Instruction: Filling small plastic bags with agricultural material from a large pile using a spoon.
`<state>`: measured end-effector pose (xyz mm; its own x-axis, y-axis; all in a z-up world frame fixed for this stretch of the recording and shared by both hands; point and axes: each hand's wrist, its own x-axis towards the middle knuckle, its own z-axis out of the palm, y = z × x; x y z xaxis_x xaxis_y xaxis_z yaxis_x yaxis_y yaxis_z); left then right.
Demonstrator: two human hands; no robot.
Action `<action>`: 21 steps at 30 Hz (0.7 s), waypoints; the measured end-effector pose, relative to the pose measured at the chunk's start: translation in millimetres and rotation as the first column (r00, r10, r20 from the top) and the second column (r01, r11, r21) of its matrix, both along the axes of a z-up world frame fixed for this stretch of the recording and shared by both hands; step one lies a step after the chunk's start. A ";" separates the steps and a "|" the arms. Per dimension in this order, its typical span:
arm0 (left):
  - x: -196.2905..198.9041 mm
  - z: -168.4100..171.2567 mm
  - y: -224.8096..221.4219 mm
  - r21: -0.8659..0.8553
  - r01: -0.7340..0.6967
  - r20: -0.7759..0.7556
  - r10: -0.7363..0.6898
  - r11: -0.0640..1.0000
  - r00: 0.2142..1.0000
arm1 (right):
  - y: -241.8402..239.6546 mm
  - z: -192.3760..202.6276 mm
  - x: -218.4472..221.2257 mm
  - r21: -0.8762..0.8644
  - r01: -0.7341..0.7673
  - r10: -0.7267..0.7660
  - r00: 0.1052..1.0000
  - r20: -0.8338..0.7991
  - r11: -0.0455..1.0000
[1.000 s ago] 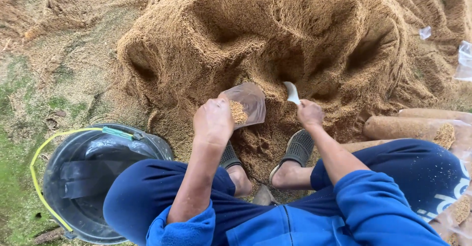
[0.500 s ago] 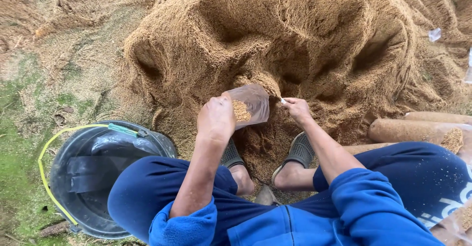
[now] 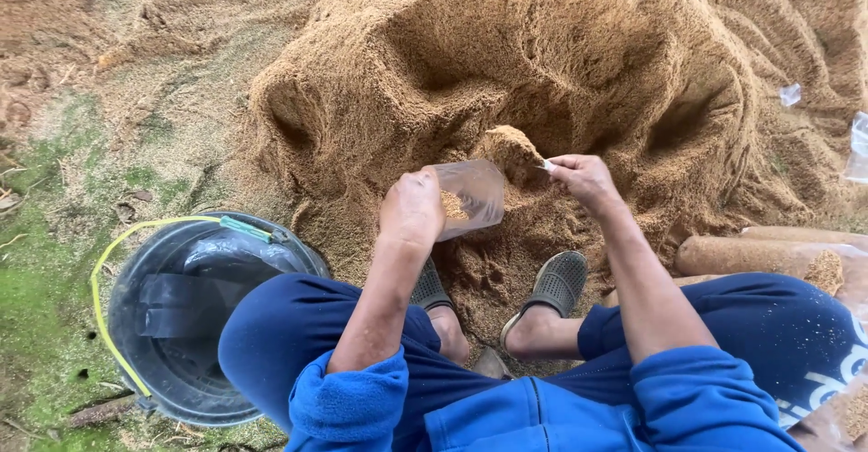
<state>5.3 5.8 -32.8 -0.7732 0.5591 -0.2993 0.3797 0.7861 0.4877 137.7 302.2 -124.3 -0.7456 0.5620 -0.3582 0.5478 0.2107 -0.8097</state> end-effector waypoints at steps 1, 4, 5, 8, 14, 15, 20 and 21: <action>-0.3 -0.3 0.4 0.016 -0.002 0.000 0.002 1.000 1.000 | -1.5 14.3 -3.1 -0.003 -0.020 0.020 1.000 -0.011 1.000; 0.9 -5.5 2.7 0.041 -0.014 -0.003 0.014 0.999 1.000 | -12.1 59.5 -6.5 0.006 -0.079 0.079 0.997 -0.014 0.997; 1.7 -4.4 1.5 0.040 -0.018 -0.003 0.018 0.999 1.000 | -19.8 77.7 -8.3 0.005 -0.083 0.083 0.996 -0.015 0.997; 2.2 -5.0 1.5 0.053 -0.016 -0.006 0.016 0.998 1.000 | -34.4 119.9 -12.0 0.000 -0.130 0.130 0.991 -0.025 0.992; 1.2 -5.0 1.7 0.033 -0.023 0.008 0.023 0.999 1.000 | -45.2 146.6 -18.0 0.036 -0.243 0.242 0.969 0.041 0.969; 1.4 -3.2 1.5 0.032 -0.021 0.011 0.021 0.999 1.000 | -47.0 148.8 -18.5 0.047 -0.278 0.275 0.959 0.067 0.959; 1.8 10.2 0.9 0.042 -0.024 0.030 0.023 0.999 0.999 | -65.4 153.8 -19.7 0.039 -0.321 0.314 0.940 0.137 0.946; 1.6 9.8 1.3 0.027 -0.024 0.025 0.024 0.999 0.999 | -68.4 148.2 -18.9 0.256 -0.421 0.416 0.906 0.075 0.870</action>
